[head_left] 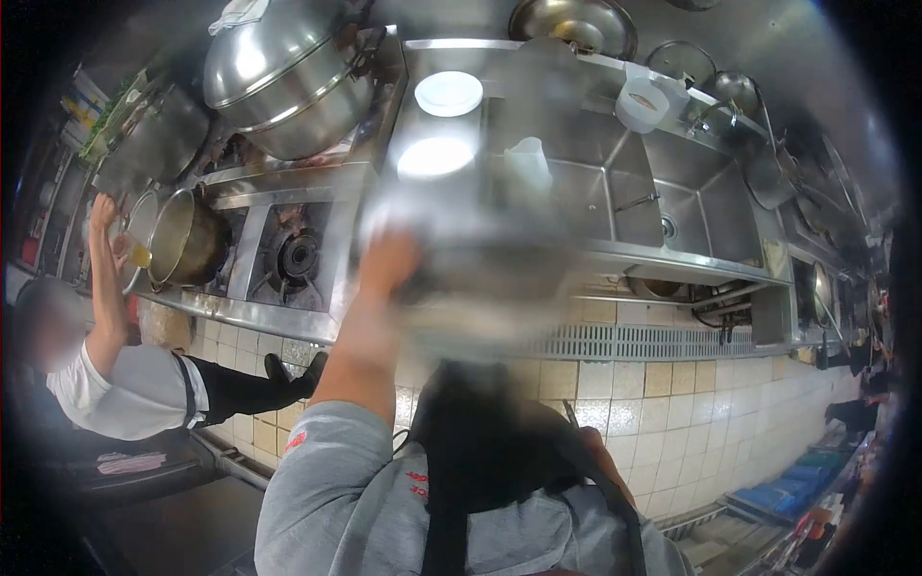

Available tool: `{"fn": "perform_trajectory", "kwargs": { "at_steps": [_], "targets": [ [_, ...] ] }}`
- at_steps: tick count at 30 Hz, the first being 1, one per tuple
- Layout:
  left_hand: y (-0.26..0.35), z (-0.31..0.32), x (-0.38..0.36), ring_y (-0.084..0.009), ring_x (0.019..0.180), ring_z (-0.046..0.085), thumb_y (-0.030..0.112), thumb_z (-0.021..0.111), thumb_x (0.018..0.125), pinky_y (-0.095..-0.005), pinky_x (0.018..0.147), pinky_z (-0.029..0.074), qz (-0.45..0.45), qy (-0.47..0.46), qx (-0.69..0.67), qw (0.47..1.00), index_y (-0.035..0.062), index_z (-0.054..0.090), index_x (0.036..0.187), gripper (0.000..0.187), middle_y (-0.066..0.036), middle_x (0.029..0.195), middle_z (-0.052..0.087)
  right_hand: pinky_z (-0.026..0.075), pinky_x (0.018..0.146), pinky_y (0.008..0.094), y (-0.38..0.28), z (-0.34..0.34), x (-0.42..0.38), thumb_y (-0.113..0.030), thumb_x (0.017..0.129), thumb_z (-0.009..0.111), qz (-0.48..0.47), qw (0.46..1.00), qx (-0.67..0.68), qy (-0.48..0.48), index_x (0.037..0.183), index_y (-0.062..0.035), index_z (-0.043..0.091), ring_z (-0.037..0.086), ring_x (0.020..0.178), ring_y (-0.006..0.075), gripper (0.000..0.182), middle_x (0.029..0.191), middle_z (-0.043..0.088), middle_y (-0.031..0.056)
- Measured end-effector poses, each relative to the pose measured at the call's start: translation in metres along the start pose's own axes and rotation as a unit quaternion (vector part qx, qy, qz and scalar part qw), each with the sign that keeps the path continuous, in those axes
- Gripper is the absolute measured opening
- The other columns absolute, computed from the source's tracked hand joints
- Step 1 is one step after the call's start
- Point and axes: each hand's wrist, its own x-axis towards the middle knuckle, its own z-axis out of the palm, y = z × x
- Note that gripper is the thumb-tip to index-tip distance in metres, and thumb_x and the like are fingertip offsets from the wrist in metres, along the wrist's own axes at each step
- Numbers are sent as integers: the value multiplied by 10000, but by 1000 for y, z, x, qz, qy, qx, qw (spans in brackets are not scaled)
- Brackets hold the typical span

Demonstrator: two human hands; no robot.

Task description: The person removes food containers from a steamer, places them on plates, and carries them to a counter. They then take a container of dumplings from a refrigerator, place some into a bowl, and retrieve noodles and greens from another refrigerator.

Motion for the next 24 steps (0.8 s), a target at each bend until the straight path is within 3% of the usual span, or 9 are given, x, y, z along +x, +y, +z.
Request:
{"fn": "perform_trajectory", "kwargs": {
  "at_steps": [5, 7, 12, 15, 16, 17, 18, 20, 24],
  "targets": [
    [2, 13, -5, -398, 1151, 527, 433, 650, 818, -465, 959, 463, 11, -10, -9, 1000, 58, 611, 1187, 528, -208, 1198, 586, 445, 447, 428, 4, -3, 20, -294, 878, 607, -7, 993, -116, -35, 912, 19, 595, 575, 496, 281, 315, 637, 595, 144],
    [7, -4, -5, -397, 1150, 526, 421, 651, 821, -463, 953, 466, 8, -48, -17, 999, 52, 609, 1184, 520, -212, 1197, 583, 508, 564, 458, 22, -5, 39, -233, 863, 590, -265, 852, -452, 1, 974, -9, 604, 651, 659, 360, 250, 739, 647, 201],
    [12, -21, -12, -384, 1183, 502, 412, 648, 826, -457, 959, 465, 0, -95, -27, 995, 62, 594, 1209, 522, -195, 1227, 561, 526, 646, 478, 7, -12, 42, -223, 861, 578, -280, 885, -370, 32, 1033, -70, 615, 665, 786, 379, 233, 840, 665, 217],
    [15, -27, -16, -376, 1208, 483, 414, 639, 833, -454, 970, 459, 2, -129, -34, 991, 78, 573, 1245, 536, -180, 1256, 538, 516, 569, 461, -11, -6, 52, -258, 862, 597, 73, 997, -27, 18, 935, 37, 593, 655, 643, 346, 304, 704, 635, 204],
    [11, -17, -16, -371, 1218, 474, 422, 633, 837, -454, 971, 459, -14, -119, -44, 992, 81, 557, 1265, 553, -175, 1276, 523, 516, 569, 461, -17, -14, 55, -258, 862, 597, 76, 997, -22, 22, 935, 37, 593, 655, 643, 346, 304, 704, 635, 204],
    [7, -6, -13, -369, 1223, 470, 426, 629, 839, -454, 971, 459, -17, -116, -51, 992, 82, 549, 1275, 561, -172, 1286, 516, 496, 514, 445, -22, -26, 57, -297, 878, 591, -126, 962, -233, 58, 889, 31, 593, 627, 574, 312, 328, 655, 604, 178],
    [5, 0, -11, -367, 1228, 466, 430, 626, 841, -454, 972, 459, -21, -113, -58, 992, 84, 541, 1285, 570, -169, 1296, 508, 476, 459, 428, -28, -34, 58, -335, 894, 584, -313, 844, -426, 86, 844, 26, 593, 599, 506, 278, 365, 606, 573, 151],
    [9, -17, -15, -355, 1237, 460, 456, 611, 847, -456, 976, 456, -29, -136, -69, 988, 93, 530, 1298, 584, -161, 1310, 498, 420, 388, 379, -59, -35, 54, -376, 914, 564, -6, 997, 13, 76, 776, 7, 580, 524, 430, 206, 407, 570, 527, 95],
    [21, -69, -12, -331, 1259, 453, 537, 568, 852, -502, 985, 440, -33, -221, -88, 971, 144, 522, 1320, 612, -142, 1351, 481, 378, 375, 352, -117, -39, 38, -391, 914, 567, 57, 971, 179, 149, 753, -30, 568, 484, 416, 178, 395, 552, 509, 51]
  ]
}}
